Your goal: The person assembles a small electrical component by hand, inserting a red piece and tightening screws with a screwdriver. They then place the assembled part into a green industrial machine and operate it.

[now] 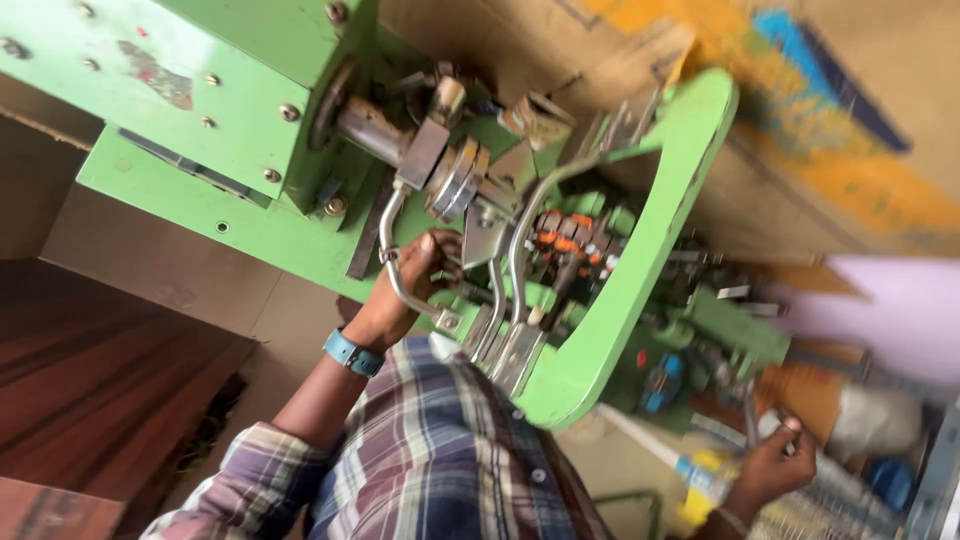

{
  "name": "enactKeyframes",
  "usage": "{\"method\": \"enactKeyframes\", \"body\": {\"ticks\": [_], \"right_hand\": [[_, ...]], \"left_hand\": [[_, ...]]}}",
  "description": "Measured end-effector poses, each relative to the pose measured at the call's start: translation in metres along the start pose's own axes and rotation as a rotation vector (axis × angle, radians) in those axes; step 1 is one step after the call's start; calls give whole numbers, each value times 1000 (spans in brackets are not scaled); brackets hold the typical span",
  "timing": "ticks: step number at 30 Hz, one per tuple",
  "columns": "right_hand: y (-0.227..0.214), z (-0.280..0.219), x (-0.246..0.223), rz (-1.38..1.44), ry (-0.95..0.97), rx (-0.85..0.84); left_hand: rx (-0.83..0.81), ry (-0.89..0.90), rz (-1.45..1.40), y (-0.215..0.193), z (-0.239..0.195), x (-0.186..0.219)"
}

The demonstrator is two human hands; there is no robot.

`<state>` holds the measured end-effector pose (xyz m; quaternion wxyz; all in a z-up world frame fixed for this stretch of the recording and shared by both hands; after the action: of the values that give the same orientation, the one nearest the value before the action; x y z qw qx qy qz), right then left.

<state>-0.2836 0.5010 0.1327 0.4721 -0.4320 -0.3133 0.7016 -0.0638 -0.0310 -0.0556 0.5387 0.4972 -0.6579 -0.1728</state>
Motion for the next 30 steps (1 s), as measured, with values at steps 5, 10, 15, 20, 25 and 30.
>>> {"method": "enactKeyframes", "body": {"ticks": [5, 10, 15, 20, 25, 30], "right_hand": [[0, -56, 105, -200, 293, -419], [42, -144, 82, 720, 735, -442], [72, -183, 70, 966, 1007, -290], [36, -139, 57, 175, 637, -220], [29, -36, -94, 307, 119, -89], [47, 0, -348, 517, -617, -365]], "left_hand": [[165, 213, 559, -2, -9, 43], [282, 665, 1121, 5, -46, 120], [523, 662, 819, -12, -108, 170], [109, 741, 1354, 75, -141, 186], [76, 816, 1843, 128, -130, 162], [-146, 325, 1959, 110, -103, 106]]}}
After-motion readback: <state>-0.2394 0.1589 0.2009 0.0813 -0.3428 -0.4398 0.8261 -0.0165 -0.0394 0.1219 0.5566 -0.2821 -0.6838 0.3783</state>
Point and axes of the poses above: each hand's wrist, its own z-axis towards the middle knuckle, its own y-axis out of the palm, x = y × z, the point moved 10 cm from there along z, towards the middle knuckle, and after that the axes turned 1 degree about -y, right-handed, at the moved point
